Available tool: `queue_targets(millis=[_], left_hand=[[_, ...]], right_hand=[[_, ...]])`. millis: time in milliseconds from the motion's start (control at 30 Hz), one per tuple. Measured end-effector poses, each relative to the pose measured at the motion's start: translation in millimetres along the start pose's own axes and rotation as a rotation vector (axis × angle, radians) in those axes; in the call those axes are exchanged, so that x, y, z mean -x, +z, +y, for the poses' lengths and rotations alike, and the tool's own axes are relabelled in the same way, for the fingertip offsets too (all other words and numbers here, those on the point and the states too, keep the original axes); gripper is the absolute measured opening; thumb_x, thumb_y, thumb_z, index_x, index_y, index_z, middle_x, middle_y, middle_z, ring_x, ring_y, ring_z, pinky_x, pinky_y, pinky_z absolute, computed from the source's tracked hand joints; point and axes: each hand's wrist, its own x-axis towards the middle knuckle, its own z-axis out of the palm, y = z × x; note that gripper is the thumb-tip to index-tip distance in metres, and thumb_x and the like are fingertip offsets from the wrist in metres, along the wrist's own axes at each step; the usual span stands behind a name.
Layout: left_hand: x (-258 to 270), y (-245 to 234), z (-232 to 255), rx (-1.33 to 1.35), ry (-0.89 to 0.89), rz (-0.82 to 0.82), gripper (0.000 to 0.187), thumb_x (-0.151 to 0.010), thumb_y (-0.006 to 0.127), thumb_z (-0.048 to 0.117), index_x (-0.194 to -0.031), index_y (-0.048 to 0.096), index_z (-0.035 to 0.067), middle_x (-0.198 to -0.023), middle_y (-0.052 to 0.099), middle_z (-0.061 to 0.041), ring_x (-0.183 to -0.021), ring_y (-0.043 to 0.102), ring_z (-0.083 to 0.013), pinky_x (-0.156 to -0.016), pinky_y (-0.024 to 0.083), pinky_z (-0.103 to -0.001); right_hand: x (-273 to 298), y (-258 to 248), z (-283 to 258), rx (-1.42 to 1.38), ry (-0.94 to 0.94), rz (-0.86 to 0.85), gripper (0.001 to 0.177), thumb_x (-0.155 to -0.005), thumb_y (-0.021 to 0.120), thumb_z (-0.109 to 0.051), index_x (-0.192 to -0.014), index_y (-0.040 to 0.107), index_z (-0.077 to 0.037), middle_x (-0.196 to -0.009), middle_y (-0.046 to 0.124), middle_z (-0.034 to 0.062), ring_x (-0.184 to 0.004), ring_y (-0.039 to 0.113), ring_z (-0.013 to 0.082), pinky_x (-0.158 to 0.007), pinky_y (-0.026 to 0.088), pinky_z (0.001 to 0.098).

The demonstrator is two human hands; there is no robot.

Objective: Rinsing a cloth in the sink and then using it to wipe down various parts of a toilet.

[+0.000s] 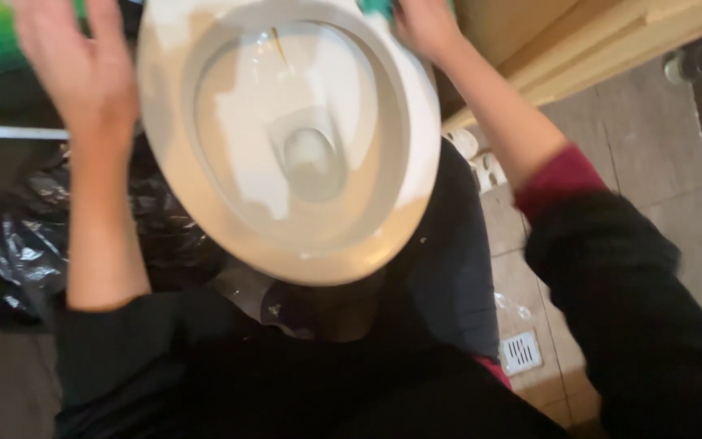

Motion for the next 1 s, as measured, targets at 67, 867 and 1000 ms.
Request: queue_targets(millis=[67, 867, 1000], left_hand=[[-5.7, 2.0, 6.6, 0.008, 0.005, 0.011, 0.023, -0.117, 0.053, 0.014, -0.134, 0.06, 0.001, -0.133, 0.062, -0.02, -0.127, 0.056, -0.039, -0.11, 0.041, -0.047], [-40.2, -39.3, 28.8, 0.085, -0.373, 0.18, 0.015, -0.098, 0.061, 0.016, -0.101, 0.073, 0.008, -0.091, 0.073, -0.012, -0.072, 0.07, -0.029, -0.067, 0.054, -0.041], [-39.8, -58.3, 27.9, 0.063, -0.386, 0.243, 0.015, -0.099, 0.061, 0.015, -0.103, 0.073, 0.008, -0.094, 0.074, -0.012, -0.073, 0.071, -0.0279, -0.067, 0.054, -0.04]], right_hand=[[15.3, -62.5, -84.3, 0.013, -0.121, 0.033, 0.062, -0.081, 0.055, 0.007, -0.14, 0.065, -0.009, -0.152, 0.054, 0.0231, -0.131, 0.052, 0.0437, -0.105, 0.043, 0.0547], [-8.0, -10.1, -387.4, -0.429, -0.583, 0.055, 0.058, -0.082, 0.06, 0.011, -0.136, 0.064, -0.01, -0.144, 0.059, 0.0152, -0.132, 0.06, 0.036, -0.107, 0.053, 0.0444], [-86.1, 78.9, -376.6, -0.223, -0.661, -0.013, 0.051, -0.074, 0.061, 0.003, -0.123, 0.066, -0.007, -0.136, 0.062, 0.0189, -0.129, 0.06, 0.0383, -0.102, 0.053, 0.0437]])
